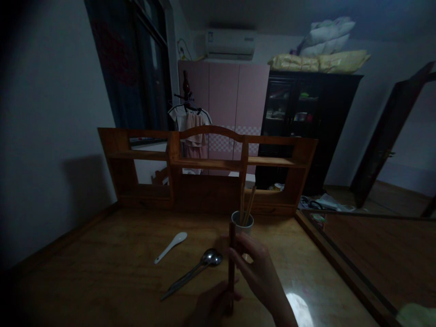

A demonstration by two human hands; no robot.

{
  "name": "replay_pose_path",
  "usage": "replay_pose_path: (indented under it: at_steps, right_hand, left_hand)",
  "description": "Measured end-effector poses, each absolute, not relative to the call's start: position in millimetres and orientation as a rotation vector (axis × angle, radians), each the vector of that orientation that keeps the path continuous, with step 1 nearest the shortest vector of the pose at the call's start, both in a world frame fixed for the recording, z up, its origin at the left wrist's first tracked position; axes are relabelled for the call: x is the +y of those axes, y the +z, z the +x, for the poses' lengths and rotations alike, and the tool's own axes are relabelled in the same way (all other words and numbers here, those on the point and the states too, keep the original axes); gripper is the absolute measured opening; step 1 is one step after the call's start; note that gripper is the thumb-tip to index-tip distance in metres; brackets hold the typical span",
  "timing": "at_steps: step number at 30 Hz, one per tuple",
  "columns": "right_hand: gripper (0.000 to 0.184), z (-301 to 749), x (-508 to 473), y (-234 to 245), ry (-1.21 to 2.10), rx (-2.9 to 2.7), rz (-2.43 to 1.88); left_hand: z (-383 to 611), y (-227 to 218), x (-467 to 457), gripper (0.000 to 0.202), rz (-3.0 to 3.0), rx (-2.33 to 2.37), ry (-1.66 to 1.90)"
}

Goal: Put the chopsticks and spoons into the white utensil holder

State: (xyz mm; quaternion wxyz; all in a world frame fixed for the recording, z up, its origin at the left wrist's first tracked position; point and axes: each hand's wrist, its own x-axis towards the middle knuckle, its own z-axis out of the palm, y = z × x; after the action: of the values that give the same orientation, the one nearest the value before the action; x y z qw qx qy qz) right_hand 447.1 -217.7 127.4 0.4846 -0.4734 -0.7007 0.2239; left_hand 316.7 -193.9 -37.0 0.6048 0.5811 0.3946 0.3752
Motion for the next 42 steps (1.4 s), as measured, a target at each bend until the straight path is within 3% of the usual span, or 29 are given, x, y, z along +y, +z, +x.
replay_pose_path:
  at_steps: [9,16,23,42]
  right_hand:
    - [0.028,449.3,-222.8,133.1,0.596,-1.724,-1.143]
    - [0.030,448.5,-224.3,132.1,0.647,-1.730,-1.150]
    - [0.017,449.4,-223.2,131.5,0.549,-1.748,-1.166]
    - [0.015,455.2,-226.4,138.6,0.488,-1.735,-1.243]
  left_hand:
    - [312.5,-40.7,-195.0,0.073,1.478,0.824,0.910]
    - [308.5,-32.3,-197.9,0.052,1.559,0.683,0.950]
    - [311.2,-32.3,-201.3,0.051,1.584,0.779,0.944]
    - [307.8,-16.7,-201.7,0.054,1.736,0.900,0.853]
